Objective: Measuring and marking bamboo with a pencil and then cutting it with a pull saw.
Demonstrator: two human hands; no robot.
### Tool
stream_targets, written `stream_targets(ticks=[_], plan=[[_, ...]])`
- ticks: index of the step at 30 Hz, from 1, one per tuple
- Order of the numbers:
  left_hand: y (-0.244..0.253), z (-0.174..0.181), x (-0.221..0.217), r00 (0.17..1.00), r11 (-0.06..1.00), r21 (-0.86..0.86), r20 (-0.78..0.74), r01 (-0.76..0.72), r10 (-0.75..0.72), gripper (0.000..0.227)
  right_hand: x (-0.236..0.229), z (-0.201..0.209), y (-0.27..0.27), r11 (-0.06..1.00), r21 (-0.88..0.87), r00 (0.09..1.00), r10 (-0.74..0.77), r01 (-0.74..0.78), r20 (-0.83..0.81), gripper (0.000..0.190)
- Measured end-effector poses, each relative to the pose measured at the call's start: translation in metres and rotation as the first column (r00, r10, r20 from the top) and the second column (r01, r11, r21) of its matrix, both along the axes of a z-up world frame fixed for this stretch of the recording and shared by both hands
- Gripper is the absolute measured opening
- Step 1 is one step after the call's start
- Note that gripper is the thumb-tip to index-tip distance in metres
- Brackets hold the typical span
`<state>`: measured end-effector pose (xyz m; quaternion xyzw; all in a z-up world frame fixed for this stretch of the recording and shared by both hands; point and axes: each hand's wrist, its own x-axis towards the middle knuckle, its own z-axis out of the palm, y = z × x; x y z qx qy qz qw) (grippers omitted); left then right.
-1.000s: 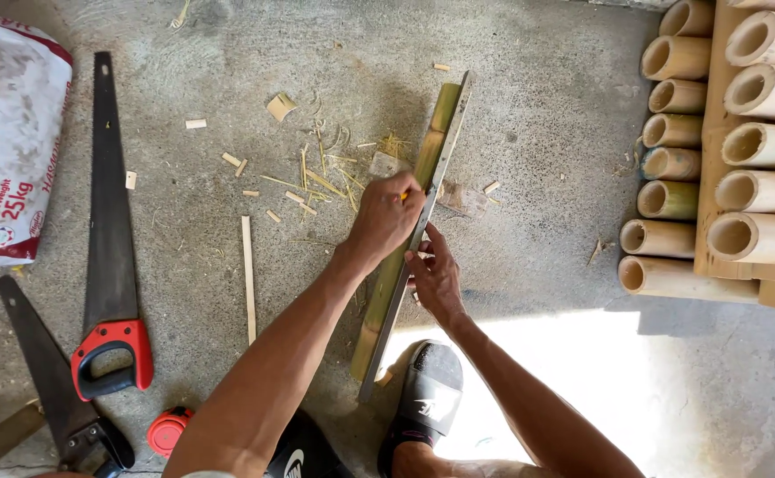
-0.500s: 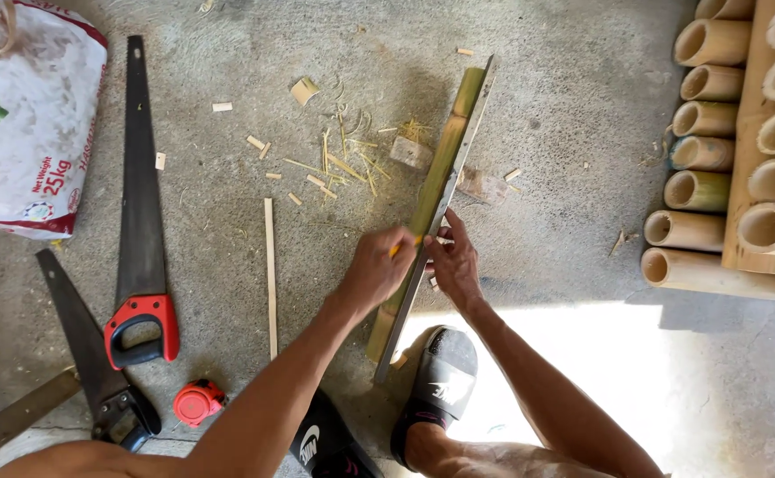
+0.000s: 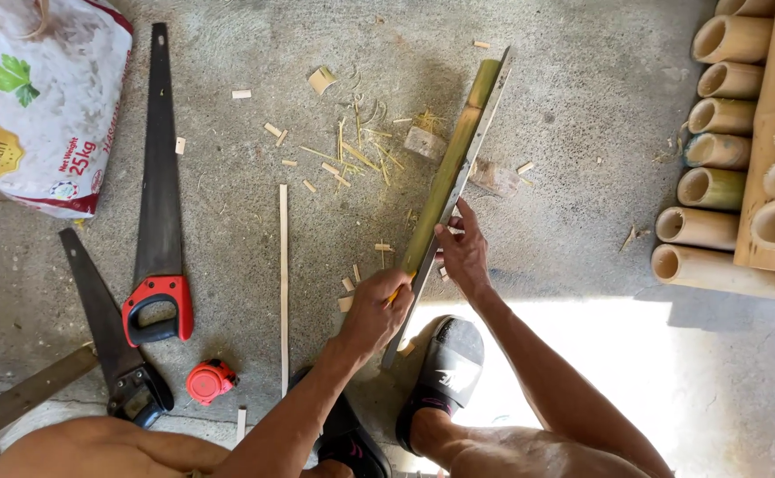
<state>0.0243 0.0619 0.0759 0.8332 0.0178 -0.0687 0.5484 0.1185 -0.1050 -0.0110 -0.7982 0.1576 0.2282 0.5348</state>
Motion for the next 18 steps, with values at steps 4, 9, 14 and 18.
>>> stream_targets(ticks=[4, 9, 14, 18], plan=[[0.014, 0.017, -0.053, 0.999, 0.999, 0.042, -0.04, 0.024, -0.022, 0.005, -0.001, -0.006, -0.001, 1.0, -0.01, 1.0, -0.001, 0.001, -0.005, 0.066], [0.014, 0.008, -0.07, 0.993, 0.992, 0.119, -0.11, 0.048, -0.034, 0.006, 0.001, -0.003, 0.001, 0.998, 0.05, 0.999, -0.042, 0.044, -0.027, 0.069], [-0.003, 0.005, -0.039, 0.993, 0.999, 0.032, -0.115, 0.005, -0.002, 0.008, -0.004, -0.026, -0.007, 0.998, 0.058, 0.998, -0.001, -0.003, 0.065, 0.066], [0.009, 0.017, -0.074, 0.998, 0.999, 0.045, 0.062, 0.004, -0.007, 0.005, -0.002, -0.014, -0.005, 0.999, 0.051, 0.999, -0.006, 0.004, 0.044, 0.065]])
